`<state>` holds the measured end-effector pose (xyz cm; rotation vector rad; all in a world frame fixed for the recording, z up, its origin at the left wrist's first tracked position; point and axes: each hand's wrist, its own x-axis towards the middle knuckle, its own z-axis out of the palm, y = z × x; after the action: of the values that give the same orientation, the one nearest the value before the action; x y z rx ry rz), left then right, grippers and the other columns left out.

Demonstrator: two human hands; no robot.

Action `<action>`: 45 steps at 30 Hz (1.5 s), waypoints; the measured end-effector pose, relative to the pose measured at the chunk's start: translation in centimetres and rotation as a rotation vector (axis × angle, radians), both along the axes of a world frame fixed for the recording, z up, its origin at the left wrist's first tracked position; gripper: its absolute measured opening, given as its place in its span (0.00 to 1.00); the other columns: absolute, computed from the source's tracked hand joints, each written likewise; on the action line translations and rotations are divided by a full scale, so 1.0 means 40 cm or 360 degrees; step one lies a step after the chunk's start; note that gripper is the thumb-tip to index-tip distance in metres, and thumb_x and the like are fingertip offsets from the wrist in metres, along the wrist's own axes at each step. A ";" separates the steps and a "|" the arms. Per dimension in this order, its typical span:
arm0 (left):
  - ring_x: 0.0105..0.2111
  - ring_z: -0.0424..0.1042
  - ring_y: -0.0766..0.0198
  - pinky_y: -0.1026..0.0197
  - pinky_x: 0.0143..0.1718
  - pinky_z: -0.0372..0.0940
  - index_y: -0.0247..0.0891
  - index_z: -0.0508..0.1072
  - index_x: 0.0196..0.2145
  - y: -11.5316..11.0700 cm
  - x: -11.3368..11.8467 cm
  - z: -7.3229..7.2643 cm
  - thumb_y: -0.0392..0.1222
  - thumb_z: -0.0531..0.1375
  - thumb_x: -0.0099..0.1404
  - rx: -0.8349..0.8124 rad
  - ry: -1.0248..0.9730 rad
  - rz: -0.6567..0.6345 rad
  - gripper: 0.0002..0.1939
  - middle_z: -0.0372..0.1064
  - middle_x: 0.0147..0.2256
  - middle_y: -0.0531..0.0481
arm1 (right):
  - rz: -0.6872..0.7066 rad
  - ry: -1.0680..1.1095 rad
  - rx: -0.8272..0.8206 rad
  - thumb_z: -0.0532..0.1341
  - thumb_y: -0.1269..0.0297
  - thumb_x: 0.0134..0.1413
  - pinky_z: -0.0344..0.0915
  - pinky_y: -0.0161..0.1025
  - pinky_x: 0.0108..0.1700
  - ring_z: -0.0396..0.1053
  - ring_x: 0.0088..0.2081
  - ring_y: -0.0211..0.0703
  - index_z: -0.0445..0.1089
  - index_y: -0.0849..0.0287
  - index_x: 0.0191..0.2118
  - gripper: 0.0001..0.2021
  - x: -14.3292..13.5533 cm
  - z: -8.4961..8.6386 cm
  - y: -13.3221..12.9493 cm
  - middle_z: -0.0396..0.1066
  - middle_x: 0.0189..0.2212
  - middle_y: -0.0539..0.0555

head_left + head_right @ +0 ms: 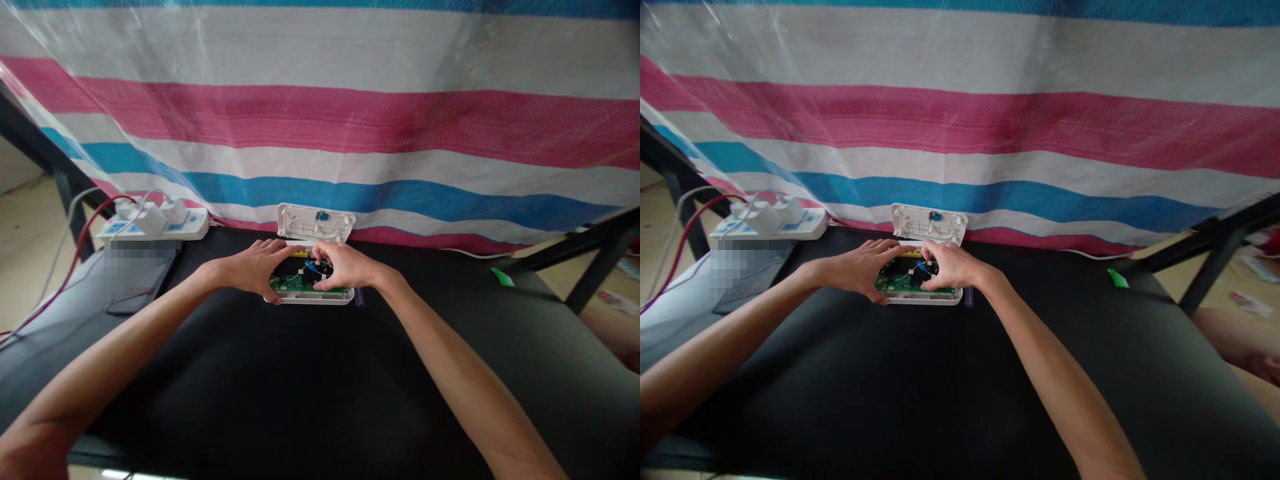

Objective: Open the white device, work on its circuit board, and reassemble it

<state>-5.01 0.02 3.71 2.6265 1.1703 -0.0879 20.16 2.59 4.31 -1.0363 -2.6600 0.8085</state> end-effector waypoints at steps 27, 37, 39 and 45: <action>0.61 0.56 0.39 0.44 0.62 0.51 0.45 0.49 0.68 0.001 0.001 0.002 0.57 0.70 0.48 -0.0009 -0.0130 -0.0070 0.56 0.55 0.62 0.39 | 0.0024 -0.0048 0.0092 0.73 0.60 0.39 0.55 0.38 0.35 0.63 0.34 0.42 0.57 0.54 0.37 0.24 -0.006 0.005 0.008 0.66 0.34 0.49; 0.59 0.57 0.39 0.41 0.60 0.52 0.49 0.52 0.67 0.006 -0.001 -0.005 0.54 0.72 0.46 -0.0031 -0.0213 -0.0079 0.55 0.57 0.59 0.41 | 0.0078 -0.0247 0.0265 0.71 0.56 0.42 0.56 0.44 0.42 0.66 0.35 0.46 0.62 0.56 0.40 0.23 -0.016 0.001 0.002 0.69 0.34 0.50; 0.59 0.57 0.40 0.41 0.60 0.52 0.50 0.52 0.67 0.006 -0.002 -0.005 0.52 0.72 0.46 -0.0036 -0.0233 -0.0092 0.55 0.57 0.59 0.42 | 0.0089 -0.0273 0.0288 0.71 0.56 0.41 0.56 0.44 0.44 0.66 0.36 0.47 0.63 0.56 0.41 0.23 -0.020 0.003 0.003 0.69 0.34 0.50; 0.60 0.56 0.41 0.42 0.61 0.52 0.51 0.52 0.67 0.005 -0.004 -0.002 0.52 0.72 0.46 -0.0058 -0.0244 -0.0084 0.55 0.56 0.59 0.42 | 0.0090 -0.0308 0.0298 0.72 0.55 0.41 0.56 0.46 0.45 0.67 0.37 0.49 0.64 0.55 0.42 0.24 -0.023 0.000 0.006 0.70 0.34 0.51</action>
<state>-5.16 0.21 3.64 2.5809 1.0390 0.0795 19.25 2.82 4.33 -1.0436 -2.8706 0.4775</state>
